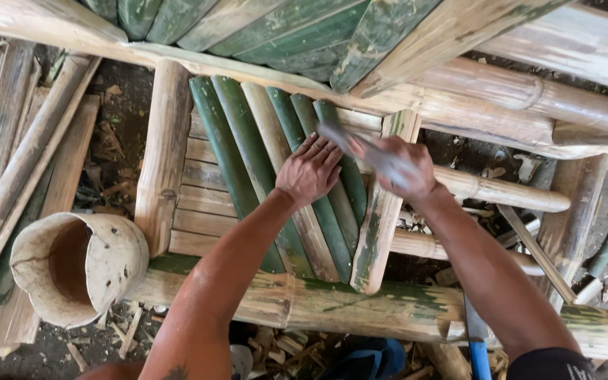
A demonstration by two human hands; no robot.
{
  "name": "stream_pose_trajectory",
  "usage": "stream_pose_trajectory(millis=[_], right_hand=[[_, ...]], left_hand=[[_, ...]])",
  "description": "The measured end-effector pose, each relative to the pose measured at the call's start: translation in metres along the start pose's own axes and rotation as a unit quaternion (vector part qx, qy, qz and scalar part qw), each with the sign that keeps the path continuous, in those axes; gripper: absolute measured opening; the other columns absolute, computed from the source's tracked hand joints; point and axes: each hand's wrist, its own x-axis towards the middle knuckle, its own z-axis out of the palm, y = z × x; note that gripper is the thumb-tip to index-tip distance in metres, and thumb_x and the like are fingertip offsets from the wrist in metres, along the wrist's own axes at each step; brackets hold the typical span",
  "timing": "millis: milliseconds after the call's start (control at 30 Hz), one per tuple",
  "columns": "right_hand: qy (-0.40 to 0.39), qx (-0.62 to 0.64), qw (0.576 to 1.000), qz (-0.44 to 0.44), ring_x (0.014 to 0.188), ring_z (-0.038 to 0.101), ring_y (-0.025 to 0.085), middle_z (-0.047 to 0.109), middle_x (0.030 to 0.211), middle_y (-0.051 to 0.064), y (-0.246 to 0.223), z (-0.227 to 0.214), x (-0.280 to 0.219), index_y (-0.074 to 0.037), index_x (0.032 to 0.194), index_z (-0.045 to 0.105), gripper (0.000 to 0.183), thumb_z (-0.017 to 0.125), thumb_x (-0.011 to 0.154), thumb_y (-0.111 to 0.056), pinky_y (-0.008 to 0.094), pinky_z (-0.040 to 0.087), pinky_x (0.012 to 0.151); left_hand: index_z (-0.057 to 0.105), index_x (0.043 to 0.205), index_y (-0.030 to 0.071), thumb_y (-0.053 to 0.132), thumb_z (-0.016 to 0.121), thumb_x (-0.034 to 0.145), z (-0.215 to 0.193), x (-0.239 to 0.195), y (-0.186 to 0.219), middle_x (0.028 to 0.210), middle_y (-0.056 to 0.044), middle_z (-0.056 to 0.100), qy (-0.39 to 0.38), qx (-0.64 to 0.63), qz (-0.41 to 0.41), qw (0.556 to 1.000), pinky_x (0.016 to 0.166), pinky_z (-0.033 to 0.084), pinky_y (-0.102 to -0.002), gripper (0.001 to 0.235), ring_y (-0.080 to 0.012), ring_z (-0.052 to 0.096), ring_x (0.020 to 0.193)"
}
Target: The person is assembling a bamboo structure by placing bamboo slats into a frame. They use a hammer to secure the slats and a saw to trim excess material. The person repeatedly retrieves nails from a container to fasten the pieces.
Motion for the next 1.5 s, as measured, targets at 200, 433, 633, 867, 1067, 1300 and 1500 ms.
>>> stream_pose_trajectory(millis=[200, 433, 633, 867, 1067, 1300, 1500], right_hand=[[-0.083, -0.127, 0.977, 0.147, 0.053, 0.058, 0.024, 0.061, 0.076, 0.017, -0.032, -0.012, 0.029, 0.000, 0.128, 0.048, 0.027, 0.047, 0.111, -0.021, 0.036, 0.052, 0.047], [-0.310, -0.018, 0.811, 0.495, 0.035, 0.044, 0.016, 0.058, 0.062, 0.010, -0.064, 0.010, 0.025, -0.008, 0.129, 0.051, 0.031, 0.037, 0.108, -0.026, 0.034, 0.044, 0.029], [-0.041, 0.240, 0.803, 0.544, 0.062, 0.059, 0.020, 0.064, 0.082, 0.015, -0.145, 0.067, -0.047, -0.004, 0.120, 0.068, 0.028, 0.048, 0.105, -0.016, 0.038, 0.052, 0.056], [0.119, -0.001, 0.894, 0.432, 0.096, 0.070, 0.035, 0.071, 0.109, 0.018, -0.162, 0.029, -0.092, -0.007, 0.114, 0.071, 0.020, 0.063, 0.096, -0.004, 0.043, 0.058, 0.083], [0.071, -0.363, 0.707, 0.603, 0.127, 0.052, 0.036, 0.058, 0.135, 0.018, -0.117, -0.163, -0.226, -0.009, 0.133, 0.063, 0.046, 0.075, 0.089, -0.017, 0.057, 0.042, 0.102], [0.034, -0.386, 0.684, 0.617, 0.116, 0.056, 0.041, 0.063, 0.121, 0.018, -0.156, -0.269, -0.328, -0.013, 0.119, 0.070, 0.025, 0.071, 0.094, -0.010, 0.058, 0.044, 0.095], [0.074, -0.341, 0.726, 0.593, 0.088, 0.067, 0.030, 0.071, 0.101, 0.013, -0.246, -0.296, -0.256, -0.009, 0.113, 0.072, 0.014, 0.076, 0.104, -0.019, 0.048, 0.054, 0.073]], left_hand=[[0.057, 0.144, 0.004, 0.023, 0.061, 0.098, 0.004, 0.000, -0.006, 0.152, -0.012, 0.056, 0.077, 0.019, 0.034, 0.996, 0.123, 0.034, -0.044, 0.050, -0.0278, 0.049, 0.145], [0.066, 0.128, 0.010, 0.006, 0.066, 0.095, 0.019, -0.054, 0.029, 0.132, -0.007, 0.065, 0.030, -0.111, 0.129, 0.985, 0.116, 0.047, -0.038, 0.033, -0.0255, 0.060, 0.128], [0.062, 0.106, 0.007, 0.002, 0.060, 0.095, -0.014, -0.092, 0.073, 0.106, -0.012, 0.065, 0.215, -0.163, -0.072, 0.960, 0.086, 0.049, -0.046, 0.013, -0.0329, 0.060, 0.097], [0.067, 0.108, 0.008, 0.013, 0.065, 0.095, -0.040, -0.073, 0.090, 0.096, -0.012, 0.070, 0.069, -0.044, -0.076, 0.994, 0.084, 0.049, -0.047, 0.014, -0.0337, 0.065, 0.090], [0.070, 0.100, 0.010, 0.014, 0.062, 0.099, 0.003, -0.087, 0.159, 0.091, -0.011, 0.072, 0.008, -0.085, -0.038, 0.996, 0.062, 0.055, -0.040, 0.010, -0.0262, 0.067, 0.072], [0.071, 0.107, 0.009, 0.016, 0.059, 0.102, 0.065, -0.073, 0.288, 0.098, -0.012, 0.074, -0.134, -0.224, 0.068, 0.963, 0.061, 0.060, -0.033, 0.014, -0.0212, 0.070, 0.072], [0.058, 0.136, 0.007, 0.010, 0.059, 0.096, 0.025, -0.062, 0.345, 0.128, -0.020, 0.067, 0.056, -0.197, 0.126, 0.971, 0.088, 0.059, -0.047, 0.041, -0.0323, 0.069, 0.106]])
